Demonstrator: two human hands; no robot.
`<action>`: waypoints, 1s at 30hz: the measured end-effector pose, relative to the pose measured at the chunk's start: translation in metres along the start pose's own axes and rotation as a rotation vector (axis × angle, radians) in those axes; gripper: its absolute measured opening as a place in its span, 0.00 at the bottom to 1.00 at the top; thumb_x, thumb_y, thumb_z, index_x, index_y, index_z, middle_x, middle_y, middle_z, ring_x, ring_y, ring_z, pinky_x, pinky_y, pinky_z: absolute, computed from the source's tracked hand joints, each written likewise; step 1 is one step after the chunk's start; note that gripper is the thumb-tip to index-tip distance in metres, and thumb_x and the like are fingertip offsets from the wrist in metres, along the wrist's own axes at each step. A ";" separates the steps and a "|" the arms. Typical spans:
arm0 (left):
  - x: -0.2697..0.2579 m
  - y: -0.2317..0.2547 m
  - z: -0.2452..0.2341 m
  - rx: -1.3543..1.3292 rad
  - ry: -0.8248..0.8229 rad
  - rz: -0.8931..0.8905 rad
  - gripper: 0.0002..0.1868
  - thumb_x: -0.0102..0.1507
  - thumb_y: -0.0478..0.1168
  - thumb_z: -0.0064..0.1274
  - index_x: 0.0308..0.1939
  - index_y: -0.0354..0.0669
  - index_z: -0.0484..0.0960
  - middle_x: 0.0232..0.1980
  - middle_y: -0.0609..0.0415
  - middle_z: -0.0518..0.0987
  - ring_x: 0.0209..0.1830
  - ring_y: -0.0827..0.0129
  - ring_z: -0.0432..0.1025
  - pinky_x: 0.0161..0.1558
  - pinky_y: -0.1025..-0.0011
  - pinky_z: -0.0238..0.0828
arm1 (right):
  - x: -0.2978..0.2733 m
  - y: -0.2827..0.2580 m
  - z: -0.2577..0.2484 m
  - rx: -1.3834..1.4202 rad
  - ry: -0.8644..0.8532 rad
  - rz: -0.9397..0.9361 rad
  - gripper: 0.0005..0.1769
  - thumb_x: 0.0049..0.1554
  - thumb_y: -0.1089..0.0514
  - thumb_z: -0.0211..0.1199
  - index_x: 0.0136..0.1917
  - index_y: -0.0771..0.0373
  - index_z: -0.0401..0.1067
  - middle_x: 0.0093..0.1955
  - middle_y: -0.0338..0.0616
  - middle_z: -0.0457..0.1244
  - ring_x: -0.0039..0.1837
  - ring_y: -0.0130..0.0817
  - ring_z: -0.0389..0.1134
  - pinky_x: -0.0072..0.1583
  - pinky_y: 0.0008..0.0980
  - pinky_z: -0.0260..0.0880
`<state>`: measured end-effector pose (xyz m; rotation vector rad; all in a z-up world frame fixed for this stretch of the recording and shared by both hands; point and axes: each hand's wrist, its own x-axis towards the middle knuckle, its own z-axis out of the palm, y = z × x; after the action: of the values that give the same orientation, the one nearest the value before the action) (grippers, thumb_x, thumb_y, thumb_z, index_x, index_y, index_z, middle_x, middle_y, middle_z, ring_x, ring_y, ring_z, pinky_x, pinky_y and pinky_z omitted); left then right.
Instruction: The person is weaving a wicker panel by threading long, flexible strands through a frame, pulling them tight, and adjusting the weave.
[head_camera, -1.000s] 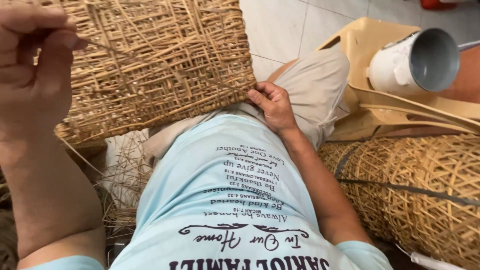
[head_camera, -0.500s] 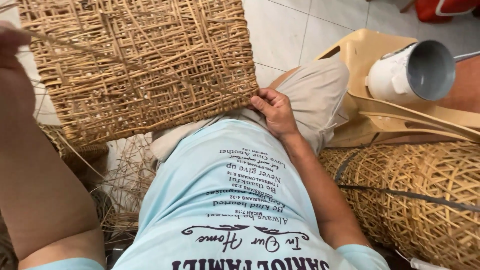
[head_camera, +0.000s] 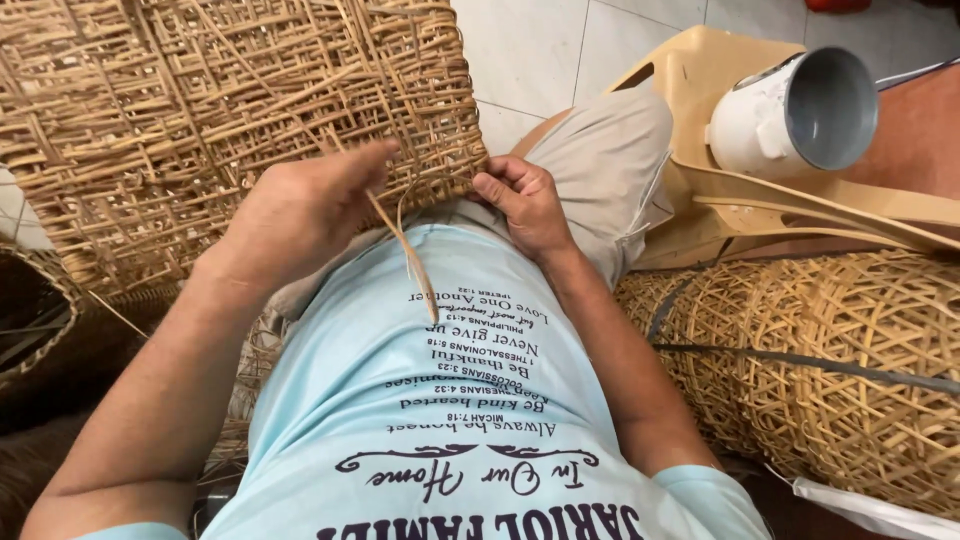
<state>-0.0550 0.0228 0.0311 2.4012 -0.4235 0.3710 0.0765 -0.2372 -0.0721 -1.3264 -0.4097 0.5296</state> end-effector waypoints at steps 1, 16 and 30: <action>0.001 0.007 0.000 -0.003 -0.003 -0.003 0.23 0.70 0.30 0.53 0.70 0.32 0.76 0.51 0.41 0.86 0.42 0.55 0.82 0.51 0.60 0.83 | 0.000 0.001 0.001 0.002 0.002 0.005 0.10 0.62 0.59 0.68 0.54 0.65 0.77 0.47 0.41 0.72 0.49 0.27 0.72 0.55 0.23 0.75; 0.068 0.049 -0.026 -0.415 -0.064 -0.830 0.17 0.72 0.58 0.47 0.45 0.51 0.72 0.49 0.59 0.71 0.45 0.74 0.70 0.47 0.69 0.64 | 0.002 0.000 0.001 -0.007 -0.008 -0.015 0.07 0.62 0.60 0.68 0.51 0.64 0.76 0.46 0.39 0.71 0.49 0.24 0.71 0.54 0.23 0.76; 0.015 -0.023 0.076 -0.178 0.164 0.103 0.10 0.71 0.46 0.58 0.53 0.53 0.89 0.42 0.53 0.84 0.44 0.54 0.78 0.44 0.61 0.72 | 0.001 -0.023 0.021 0.056 0.054 -0.067 0.04 0.60 0.65 0.69 0.48 0.68 0.77 0.33 0.44 0.68 0.39 0.22 0.69 0.47 0.23 0.75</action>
<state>-0.0207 -0.0131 -0.0327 2.1637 -0.4858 0.5485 0.0684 -0.2234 -0.0456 -1.2665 -0.3910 0.4460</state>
